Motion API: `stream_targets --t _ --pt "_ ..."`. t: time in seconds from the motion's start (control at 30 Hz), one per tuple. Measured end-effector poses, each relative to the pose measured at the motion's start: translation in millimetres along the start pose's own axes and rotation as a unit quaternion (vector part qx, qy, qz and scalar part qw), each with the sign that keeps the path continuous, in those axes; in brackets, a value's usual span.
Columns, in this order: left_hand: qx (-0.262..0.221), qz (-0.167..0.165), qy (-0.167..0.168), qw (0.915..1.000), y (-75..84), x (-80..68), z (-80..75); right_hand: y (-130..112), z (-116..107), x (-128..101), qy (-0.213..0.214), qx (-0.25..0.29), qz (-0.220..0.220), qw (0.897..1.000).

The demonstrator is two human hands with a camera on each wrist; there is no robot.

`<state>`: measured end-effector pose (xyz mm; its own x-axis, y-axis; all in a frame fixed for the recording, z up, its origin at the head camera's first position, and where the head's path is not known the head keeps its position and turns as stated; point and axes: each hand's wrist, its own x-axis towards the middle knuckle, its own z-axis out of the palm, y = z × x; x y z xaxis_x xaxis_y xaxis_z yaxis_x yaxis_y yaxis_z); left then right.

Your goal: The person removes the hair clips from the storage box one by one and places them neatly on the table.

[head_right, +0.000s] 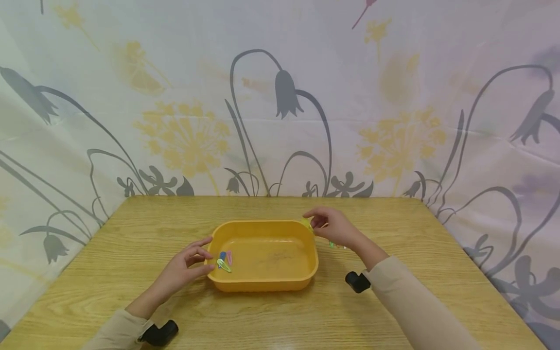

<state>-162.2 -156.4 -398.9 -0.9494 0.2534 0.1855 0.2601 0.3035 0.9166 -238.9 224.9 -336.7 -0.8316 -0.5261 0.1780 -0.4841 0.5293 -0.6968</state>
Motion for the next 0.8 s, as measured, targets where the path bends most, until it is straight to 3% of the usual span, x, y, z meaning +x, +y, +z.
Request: stream_targets --t 0.33,0.8 --pt "-0.007 -0.013 0.002 0.9999 0.6 0.4 0.5 19 -3 -21 0.043 0.016 0.024 0.999" --pt "-0.007 -0.004 0.002 1.0 0.5 1.0 0.8 38 -7 -49 0.088 0.029 0.087 0.992"
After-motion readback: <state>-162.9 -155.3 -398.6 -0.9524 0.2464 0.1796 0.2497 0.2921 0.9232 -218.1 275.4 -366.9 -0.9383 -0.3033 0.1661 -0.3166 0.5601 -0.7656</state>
